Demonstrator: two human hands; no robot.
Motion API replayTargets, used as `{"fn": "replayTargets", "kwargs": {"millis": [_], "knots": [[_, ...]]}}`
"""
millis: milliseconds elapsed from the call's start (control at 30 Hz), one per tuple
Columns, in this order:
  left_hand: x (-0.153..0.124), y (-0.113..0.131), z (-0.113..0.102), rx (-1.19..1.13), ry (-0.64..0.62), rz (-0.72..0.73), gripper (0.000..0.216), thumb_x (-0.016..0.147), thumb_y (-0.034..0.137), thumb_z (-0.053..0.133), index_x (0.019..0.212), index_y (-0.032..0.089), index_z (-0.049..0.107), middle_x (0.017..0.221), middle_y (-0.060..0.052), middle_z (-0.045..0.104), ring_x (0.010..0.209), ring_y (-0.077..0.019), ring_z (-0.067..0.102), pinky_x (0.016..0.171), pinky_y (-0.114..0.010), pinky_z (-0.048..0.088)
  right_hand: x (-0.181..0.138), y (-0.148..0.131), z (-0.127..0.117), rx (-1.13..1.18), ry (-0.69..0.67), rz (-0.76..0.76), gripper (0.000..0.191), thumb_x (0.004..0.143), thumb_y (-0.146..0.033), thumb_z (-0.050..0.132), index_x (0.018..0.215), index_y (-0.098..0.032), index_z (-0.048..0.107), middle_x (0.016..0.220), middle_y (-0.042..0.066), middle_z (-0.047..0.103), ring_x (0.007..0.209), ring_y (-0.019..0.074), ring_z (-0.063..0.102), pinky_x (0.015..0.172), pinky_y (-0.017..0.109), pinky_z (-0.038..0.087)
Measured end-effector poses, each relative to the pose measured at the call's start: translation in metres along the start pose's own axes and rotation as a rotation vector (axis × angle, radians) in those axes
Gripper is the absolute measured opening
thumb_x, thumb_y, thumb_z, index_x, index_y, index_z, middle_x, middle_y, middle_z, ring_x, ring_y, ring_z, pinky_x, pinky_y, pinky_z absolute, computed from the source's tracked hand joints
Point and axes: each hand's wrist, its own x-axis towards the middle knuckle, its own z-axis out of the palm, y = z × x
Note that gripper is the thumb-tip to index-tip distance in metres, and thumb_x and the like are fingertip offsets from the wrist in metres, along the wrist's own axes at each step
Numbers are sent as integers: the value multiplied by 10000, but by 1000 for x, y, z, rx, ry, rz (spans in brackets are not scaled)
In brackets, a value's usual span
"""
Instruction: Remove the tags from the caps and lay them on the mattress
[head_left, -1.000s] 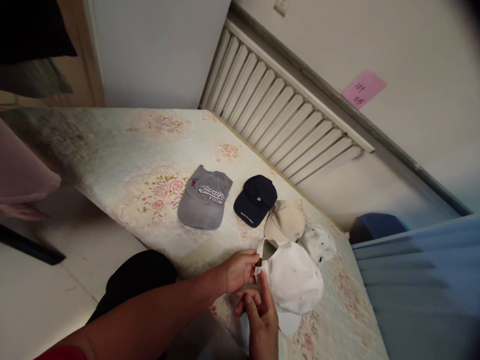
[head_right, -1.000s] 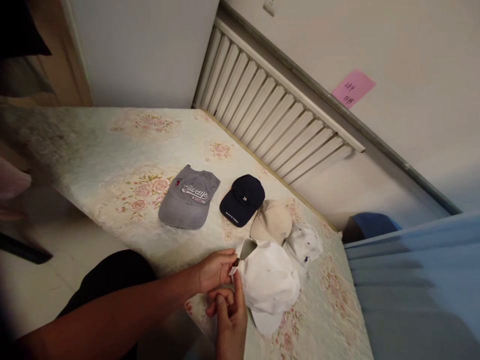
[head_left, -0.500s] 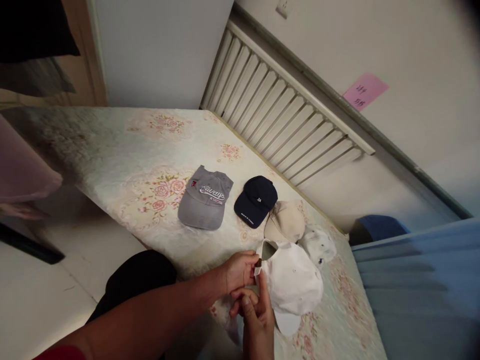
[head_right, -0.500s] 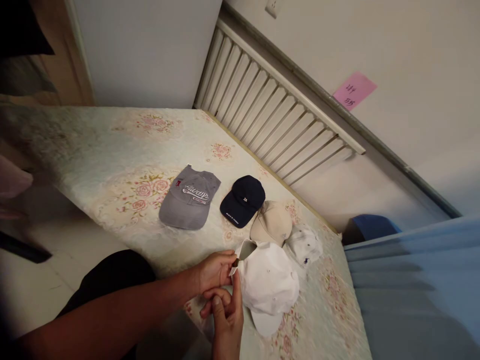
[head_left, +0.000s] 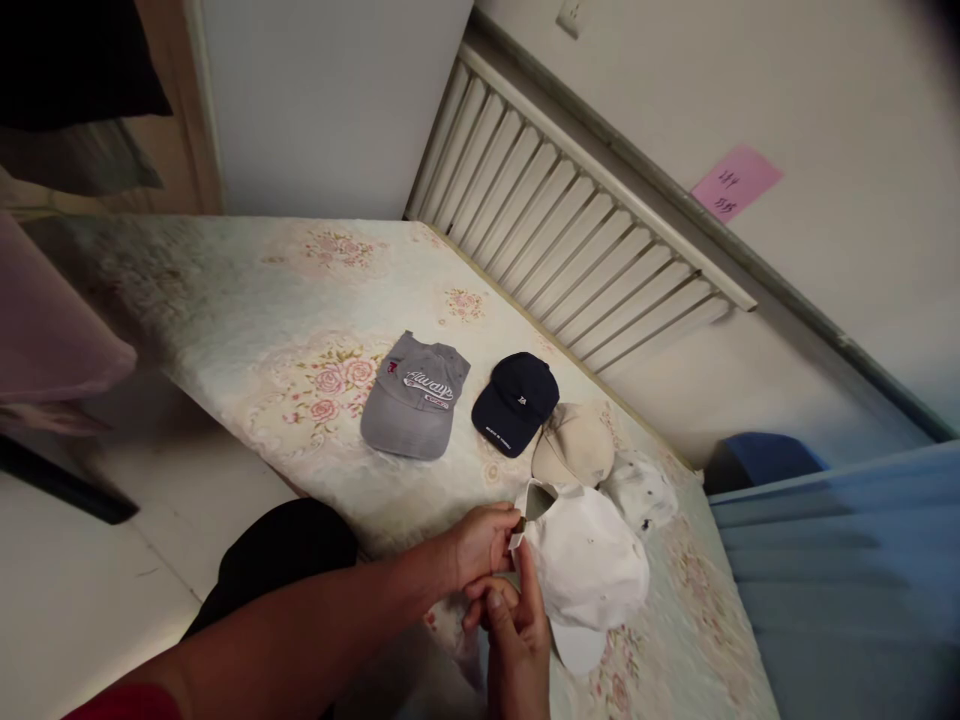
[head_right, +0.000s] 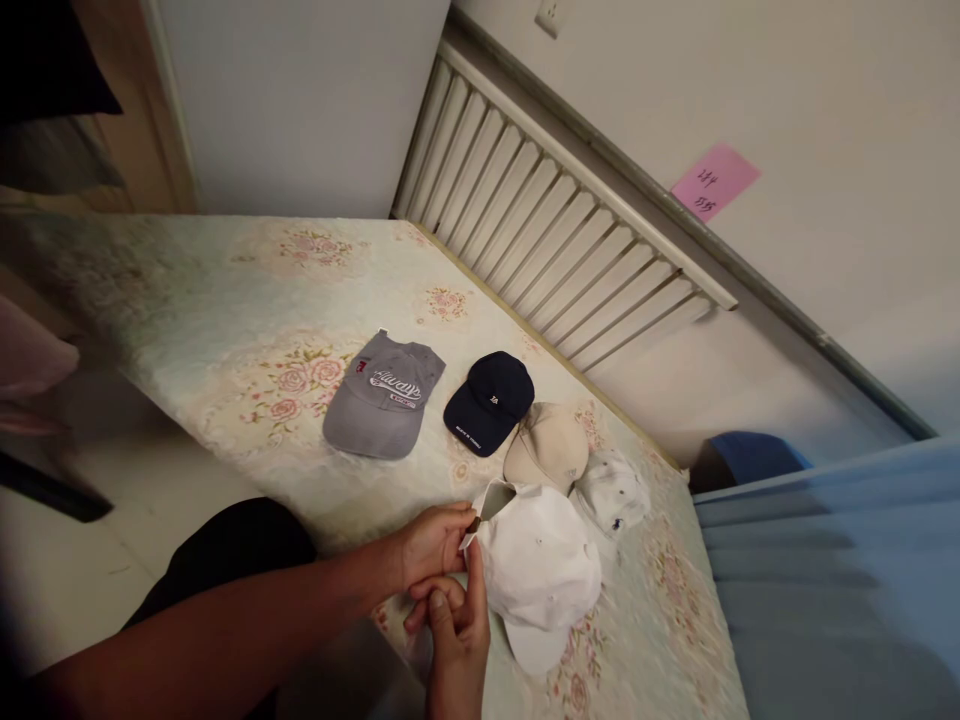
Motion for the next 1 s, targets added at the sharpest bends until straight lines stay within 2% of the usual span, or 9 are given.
{"fn": "replayTargets", "kwargs": {"millis": [300, 700, 1000], "knots": [[6, -4, -11, 6, -73, -30, 184, 758, 307, 591, 794, 209, 440, 788, -21, 619, 655, -167, 579, 604, -268, 444, -1, 3, 0, 18, 15, -11, 821, 825, -403, 595, 1466, -181, 134, 756, -12, 657, 588, 124, 545, 672, 280, 445], [-7, 3, 4, 81, -25, 48, 233, 749, 311, 589, 722, 202, 385, 699, 5, 552, 605, -132, 541, 568, -247, 435, 3, 5, -5, 16, 45, 6, 845, 816, -401, 608, 1469, -174, 124, 731, -19, 658, 578, 127, 552, 673, 293, 452], [-13, 8, 10, 188, -45, 47, 210, 773, 341, 597, 859, 154, 556, 767, -30, 610, 627, -120, 580, 572, -221, 425, 5, 2, -12, 34, 72, 6, 805, 804, -387, 627, 1448, -170, 195, 764, -10, 663, 574, 113, 532, 699, 298, 442]]}}
